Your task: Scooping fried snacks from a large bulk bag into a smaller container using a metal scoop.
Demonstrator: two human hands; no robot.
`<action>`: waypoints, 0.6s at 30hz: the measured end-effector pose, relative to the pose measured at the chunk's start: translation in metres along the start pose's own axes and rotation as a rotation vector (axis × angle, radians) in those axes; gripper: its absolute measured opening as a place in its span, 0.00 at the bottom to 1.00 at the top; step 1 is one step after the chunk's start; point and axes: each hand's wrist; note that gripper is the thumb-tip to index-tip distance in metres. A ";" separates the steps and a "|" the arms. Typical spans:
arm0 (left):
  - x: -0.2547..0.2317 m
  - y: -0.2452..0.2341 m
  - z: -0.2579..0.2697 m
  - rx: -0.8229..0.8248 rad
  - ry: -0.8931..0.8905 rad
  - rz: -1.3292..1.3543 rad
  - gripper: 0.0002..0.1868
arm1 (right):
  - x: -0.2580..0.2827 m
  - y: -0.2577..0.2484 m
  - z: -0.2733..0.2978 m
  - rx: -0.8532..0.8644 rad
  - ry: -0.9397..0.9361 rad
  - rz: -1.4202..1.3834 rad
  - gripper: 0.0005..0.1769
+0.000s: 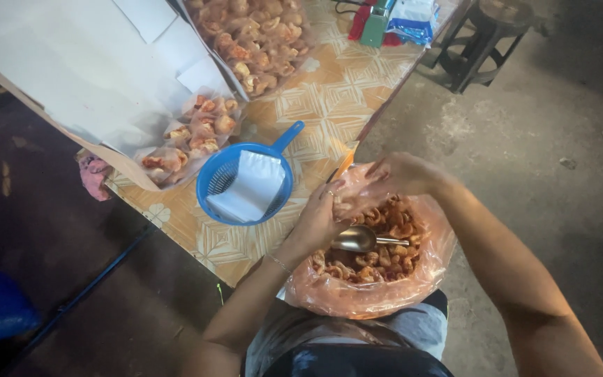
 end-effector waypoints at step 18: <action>0.003 0.004 -0.019 -0.188 0.115 0.620 0.17 | 0.062 0.014 0.004 -0.282 0.255 -0.206 0.12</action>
Point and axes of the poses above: each hand's wrist, its own z-axis away from the middle knuckle, its own y-axis out of the palm, x = y × z, and after that the axes turned 15 degrees about -z, right-handed
